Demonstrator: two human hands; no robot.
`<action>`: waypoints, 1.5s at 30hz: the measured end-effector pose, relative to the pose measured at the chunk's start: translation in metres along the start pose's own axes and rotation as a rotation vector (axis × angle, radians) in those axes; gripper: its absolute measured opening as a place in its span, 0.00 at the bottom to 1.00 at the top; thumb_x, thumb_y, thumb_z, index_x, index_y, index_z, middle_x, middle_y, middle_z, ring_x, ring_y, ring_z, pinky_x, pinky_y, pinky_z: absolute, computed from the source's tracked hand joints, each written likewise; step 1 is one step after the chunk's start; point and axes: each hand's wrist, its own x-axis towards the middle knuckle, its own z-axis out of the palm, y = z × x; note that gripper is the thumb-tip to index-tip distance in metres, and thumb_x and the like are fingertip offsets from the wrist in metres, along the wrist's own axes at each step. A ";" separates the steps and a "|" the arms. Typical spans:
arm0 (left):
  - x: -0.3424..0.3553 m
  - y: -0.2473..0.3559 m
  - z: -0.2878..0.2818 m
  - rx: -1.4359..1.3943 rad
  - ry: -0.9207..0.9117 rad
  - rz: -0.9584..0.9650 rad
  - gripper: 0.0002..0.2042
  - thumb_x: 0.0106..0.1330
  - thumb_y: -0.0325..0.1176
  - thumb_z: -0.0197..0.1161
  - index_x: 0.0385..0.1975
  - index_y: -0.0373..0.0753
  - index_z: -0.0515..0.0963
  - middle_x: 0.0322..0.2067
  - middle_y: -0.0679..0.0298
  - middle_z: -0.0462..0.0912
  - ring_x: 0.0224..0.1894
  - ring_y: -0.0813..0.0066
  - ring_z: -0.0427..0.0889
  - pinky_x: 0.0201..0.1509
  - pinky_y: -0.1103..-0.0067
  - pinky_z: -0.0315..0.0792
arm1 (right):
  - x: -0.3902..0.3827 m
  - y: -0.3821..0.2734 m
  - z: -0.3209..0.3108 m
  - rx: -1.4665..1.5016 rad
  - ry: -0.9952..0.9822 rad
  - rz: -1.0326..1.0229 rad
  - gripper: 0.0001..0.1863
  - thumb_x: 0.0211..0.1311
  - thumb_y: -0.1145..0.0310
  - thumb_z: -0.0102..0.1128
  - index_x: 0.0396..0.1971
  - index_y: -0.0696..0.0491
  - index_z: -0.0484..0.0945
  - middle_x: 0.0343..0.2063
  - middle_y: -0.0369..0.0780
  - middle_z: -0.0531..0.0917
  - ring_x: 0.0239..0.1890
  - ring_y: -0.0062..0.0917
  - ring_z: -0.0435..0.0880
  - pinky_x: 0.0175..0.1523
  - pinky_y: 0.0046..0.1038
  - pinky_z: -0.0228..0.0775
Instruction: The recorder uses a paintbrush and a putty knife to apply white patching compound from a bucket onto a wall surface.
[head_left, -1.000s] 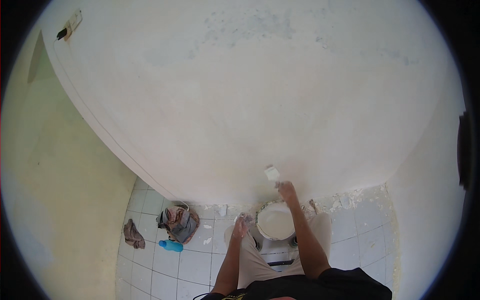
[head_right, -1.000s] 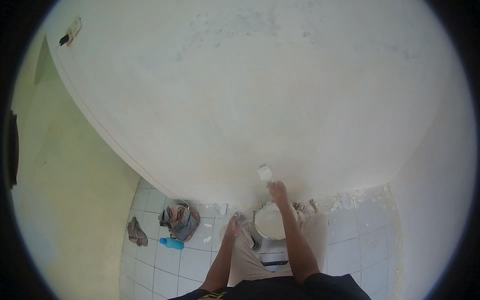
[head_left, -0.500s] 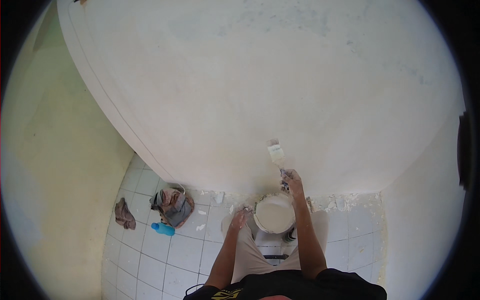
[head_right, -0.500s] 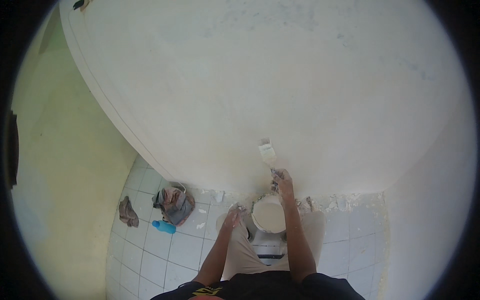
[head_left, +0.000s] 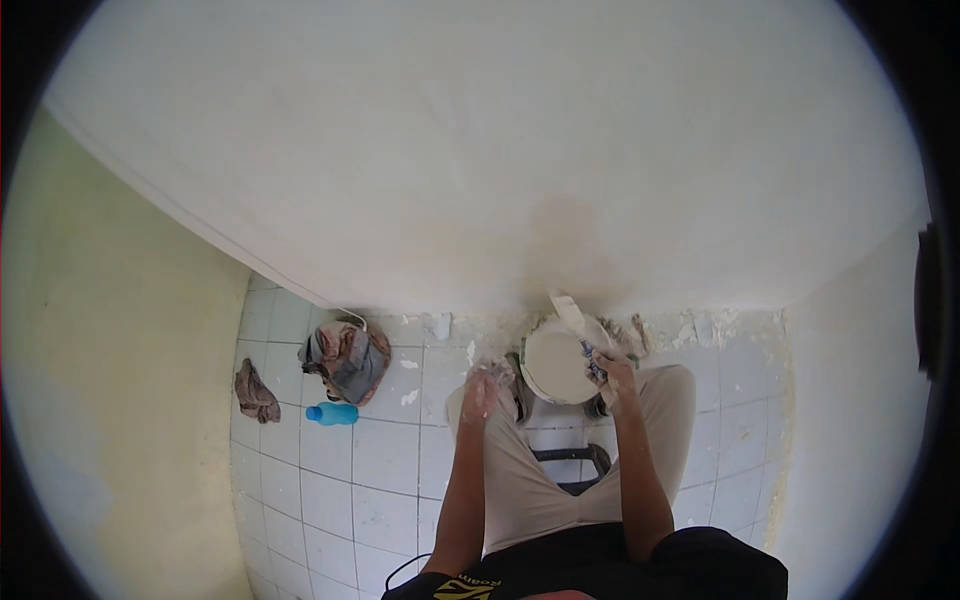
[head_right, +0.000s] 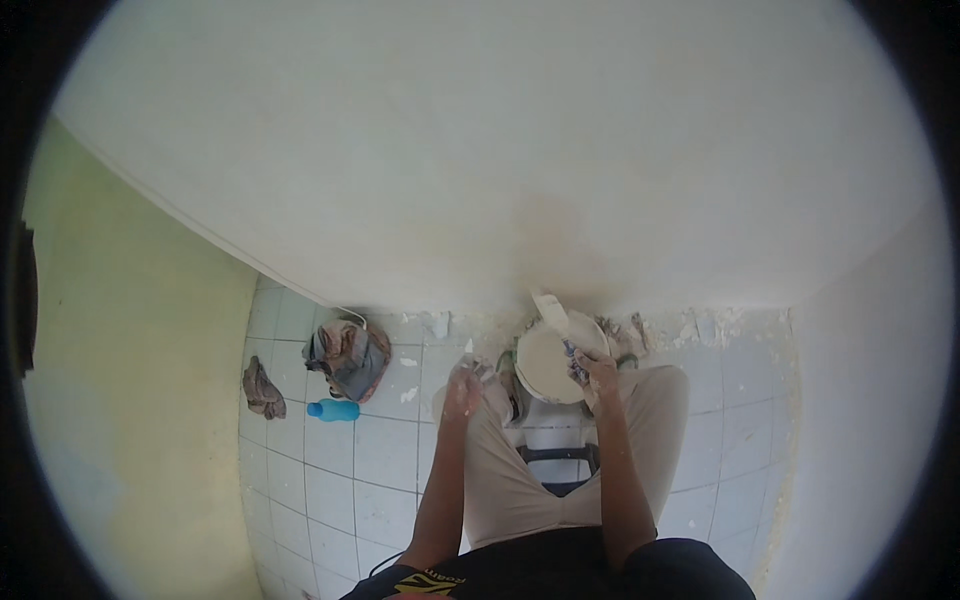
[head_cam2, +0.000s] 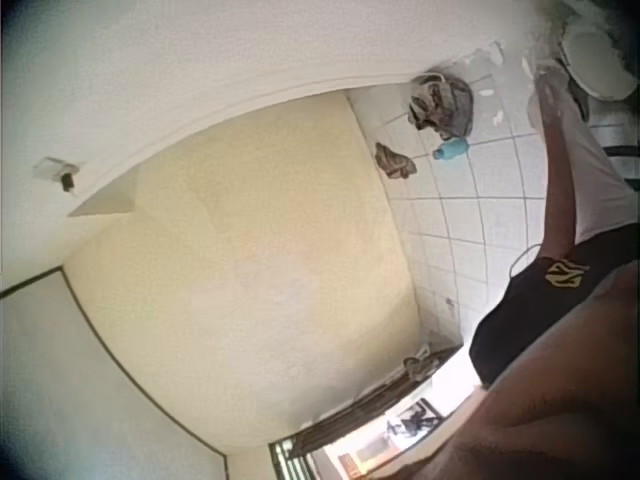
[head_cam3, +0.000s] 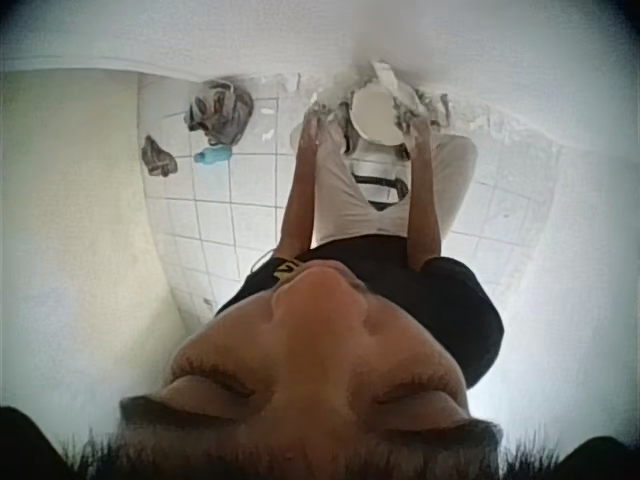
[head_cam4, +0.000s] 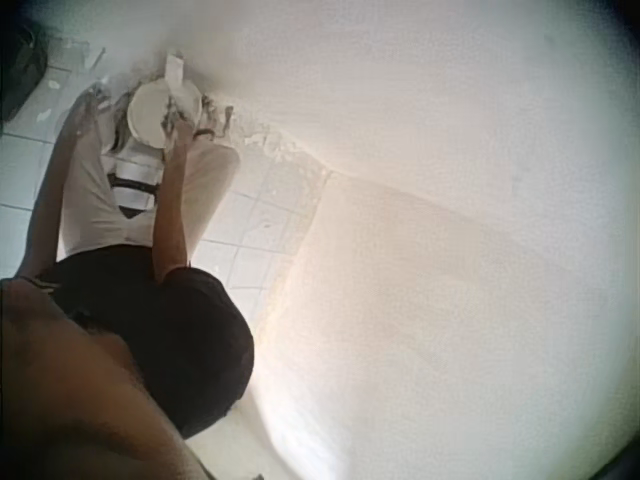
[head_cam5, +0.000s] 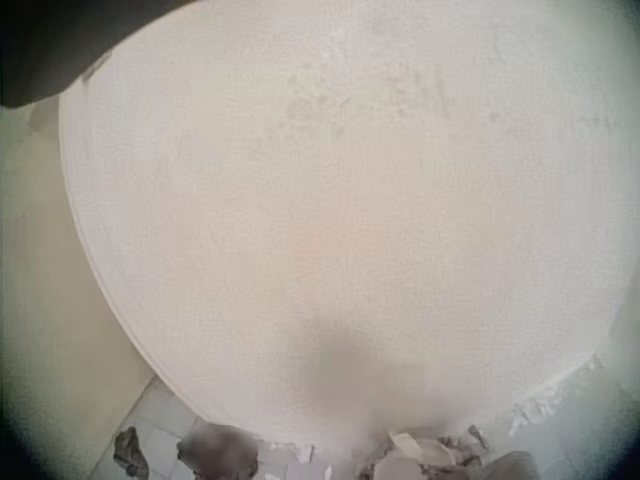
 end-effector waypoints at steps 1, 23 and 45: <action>0.002 -0.005 0.001 0.011 0.188 -0.049 0.12 0.68 0.40 0.49 0.43 0.40 0.72 0.35 0.64 0.79 0.40 0.71 0.78 0.48 0.73 0.70 | -0.002 0.008 -0.011 0.078 0.016 0.104 0.11 0.58 0.72 0.57 0.40 0.61 0.75 0.26 0.36 0.78 0.23 0.17 0.76 0.28 0.18 0.71; 0.047 -0.013 0.064 0.044 0.436 -0.259 0.13 0.66 0.46 0.48 0.42 0.45 0.69 0.37 0.66 0.76 0.44 0.70 0.74 0.49 0.65 0.69 | 0.088 -0.244 0.094 -0.157 -0.125 -0.914 0.16 0.66 0.60 0.49 0.31 0.58 0.77 0.16 0.31 0.71 0.16 0.11 0.61 0.21 0.15 0.51; 0.045 -0.013 0.073 0.049 0.380 -0.246 0.14 0.64 0.46 0.52 0.43 0.46 0.71 0.40 0.66 0.76 0.43 0.69 0.75 0.48 0.66 0.69 | 0.081 -0.121 0.012 -0.105 0.085 -0.605 0.13 0.68 0.58 0.44 0.28 0.51 0.69 0.09 0.29 0.62 0.08 0.12 0.58 0.12 0.17 0.48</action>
